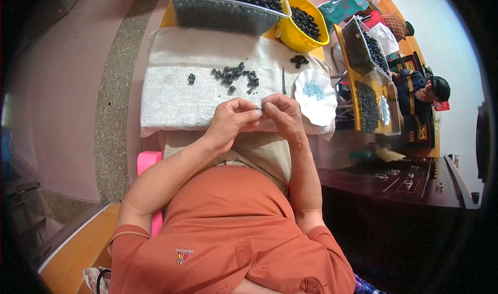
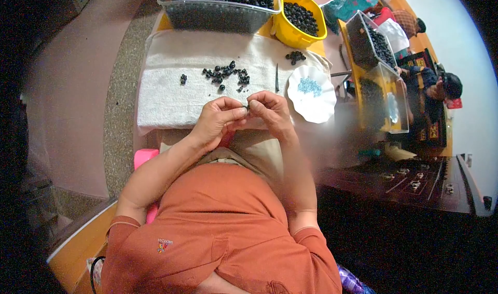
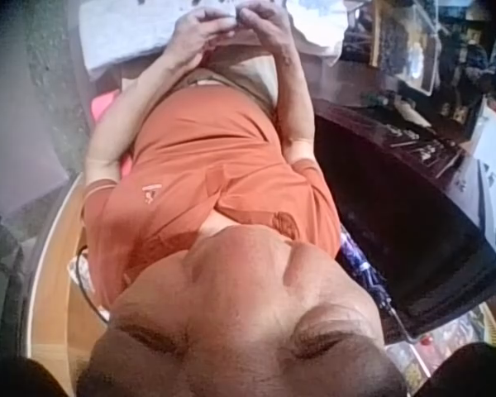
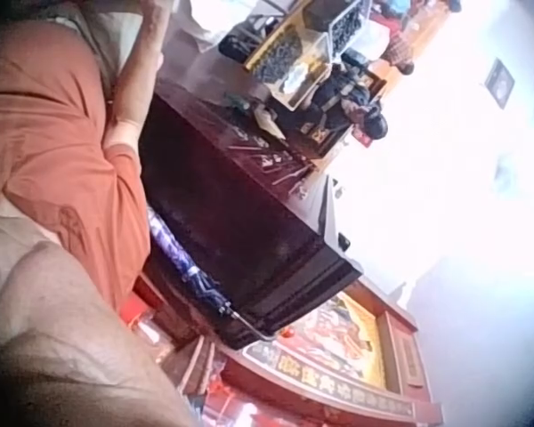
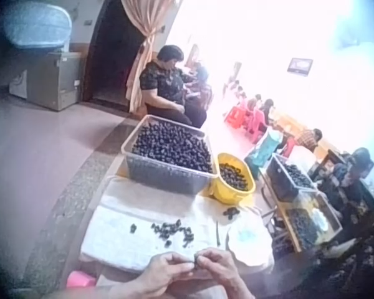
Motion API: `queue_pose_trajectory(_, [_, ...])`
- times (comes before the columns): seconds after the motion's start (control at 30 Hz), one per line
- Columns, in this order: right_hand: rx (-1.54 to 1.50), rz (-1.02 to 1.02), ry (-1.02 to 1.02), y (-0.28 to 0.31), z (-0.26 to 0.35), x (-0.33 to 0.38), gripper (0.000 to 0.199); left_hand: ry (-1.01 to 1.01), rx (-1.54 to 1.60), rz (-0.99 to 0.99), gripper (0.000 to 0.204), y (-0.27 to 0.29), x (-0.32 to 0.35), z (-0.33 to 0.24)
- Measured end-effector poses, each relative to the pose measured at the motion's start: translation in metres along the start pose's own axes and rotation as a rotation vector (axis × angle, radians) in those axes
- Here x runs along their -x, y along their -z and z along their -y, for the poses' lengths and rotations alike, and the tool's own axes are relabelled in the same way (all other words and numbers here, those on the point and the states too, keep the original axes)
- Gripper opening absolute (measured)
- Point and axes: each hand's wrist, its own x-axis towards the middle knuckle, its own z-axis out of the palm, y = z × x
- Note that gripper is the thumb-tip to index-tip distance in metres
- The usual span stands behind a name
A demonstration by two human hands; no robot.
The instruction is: Sorting small black objects on a white towel on a table.
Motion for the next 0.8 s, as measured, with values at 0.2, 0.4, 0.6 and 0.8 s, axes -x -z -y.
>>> queue_pose_trajectory(0.2, [0.046,0.017,-0.056,0.002,0.003,0.001,0.014,-0.02,-0.037,-0.017,0.013,-0.003,0.002,-0.002])
queue_pose_trajectory(0.4, [-0.016,0.05,-0.104,0.004,0.001,0.002,0.012,-0.033,-0.062,-0.002,0.013,0.0,0.0,0.002])
queue_pose_trajectory(0.6, [0.034,0.046,-0.111,0.001,0.003,0.003,0.013,-0.051,-0.083,0.007,0.013,0.002,-0.002,0.006])
queue_pose_trajectory(0.8, [0.043,0.077,-0.105,-0.004,0.008,0.003,0.013,-0.076,-0.106,0.013,0.013,0.003,-0.002,0.008])
